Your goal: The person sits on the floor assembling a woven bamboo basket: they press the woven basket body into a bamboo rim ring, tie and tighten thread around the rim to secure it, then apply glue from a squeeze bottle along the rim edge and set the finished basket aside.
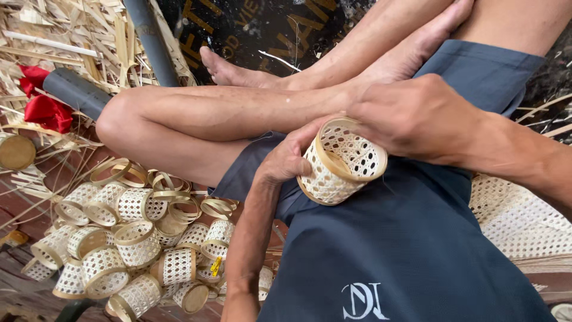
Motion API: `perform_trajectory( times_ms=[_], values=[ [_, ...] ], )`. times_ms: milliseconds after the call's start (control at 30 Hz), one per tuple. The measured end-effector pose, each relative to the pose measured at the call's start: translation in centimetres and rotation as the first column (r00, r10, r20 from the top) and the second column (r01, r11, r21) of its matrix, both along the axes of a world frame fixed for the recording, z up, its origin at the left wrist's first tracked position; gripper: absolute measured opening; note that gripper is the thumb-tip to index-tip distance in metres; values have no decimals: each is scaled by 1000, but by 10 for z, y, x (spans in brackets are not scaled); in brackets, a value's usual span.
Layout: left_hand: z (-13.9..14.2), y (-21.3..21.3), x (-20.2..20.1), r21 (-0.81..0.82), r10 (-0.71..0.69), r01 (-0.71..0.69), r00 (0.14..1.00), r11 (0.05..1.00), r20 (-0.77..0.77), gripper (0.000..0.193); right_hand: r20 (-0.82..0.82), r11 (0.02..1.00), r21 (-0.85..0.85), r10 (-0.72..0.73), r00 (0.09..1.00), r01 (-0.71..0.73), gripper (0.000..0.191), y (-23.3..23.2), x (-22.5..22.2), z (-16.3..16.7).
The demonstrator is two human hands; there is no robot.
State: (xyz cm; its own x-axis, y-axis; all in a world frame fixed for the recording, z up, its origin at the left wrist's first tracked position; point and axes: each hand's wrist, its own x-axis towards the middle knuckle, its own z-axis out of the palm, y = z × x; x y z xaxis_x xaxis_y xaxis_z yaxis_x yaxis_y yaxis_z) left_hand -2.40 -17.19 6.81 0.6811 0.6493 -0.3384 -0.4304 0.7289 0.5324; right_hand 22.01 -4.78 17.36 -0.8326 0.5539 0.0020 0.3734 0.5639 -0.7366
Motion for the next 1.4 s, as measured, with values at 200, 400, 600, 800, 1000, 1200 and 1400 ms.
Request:
perform_trajectory(
  times_ms=[200, 400, 600, 800, 1000, 1200, 1400],
  values=[
    [1, -8, 1, -193, 2, -17, 997, 981, -78, 119, 276, 932, 316, 88, 957, -176, 12, -17, -25, -20],
    [-1, -7, 1, -180, -22, 19, 1000, 984, -14, 112, 300, 928, 331, 69, 951, -172, 12, -20, -28, -23],
    [-5, -8, -2, -160, -53, 50, 998, 986, -15, 107, 261, 917, 374, 40, 965, -139, 13, -23, -29, -26],
    [-6, -7, -1, -133, -70, 68, 997, 989, -15, 102, 217, 924, 364, 39, 975, -118, 13, -26, -26, -26],
    [-7, -5, 2, -68, -116, 111, 990, 991, -75, 94, 73, 890, 445, 68, 995, -93, 12, -14, -22, -10],
    [-10, -9, 4, -138, -90, 96, 995, 986, 46, 88, -31, 863, 494, 137, 990, -104, 23, -18, -17, -25],
    [2, -3, 4, -126, -77, 77, 997, 989, 3, 103, -146, 936, 350, 103, 984, -46, 23, -4, -17, 2]
  ],
)
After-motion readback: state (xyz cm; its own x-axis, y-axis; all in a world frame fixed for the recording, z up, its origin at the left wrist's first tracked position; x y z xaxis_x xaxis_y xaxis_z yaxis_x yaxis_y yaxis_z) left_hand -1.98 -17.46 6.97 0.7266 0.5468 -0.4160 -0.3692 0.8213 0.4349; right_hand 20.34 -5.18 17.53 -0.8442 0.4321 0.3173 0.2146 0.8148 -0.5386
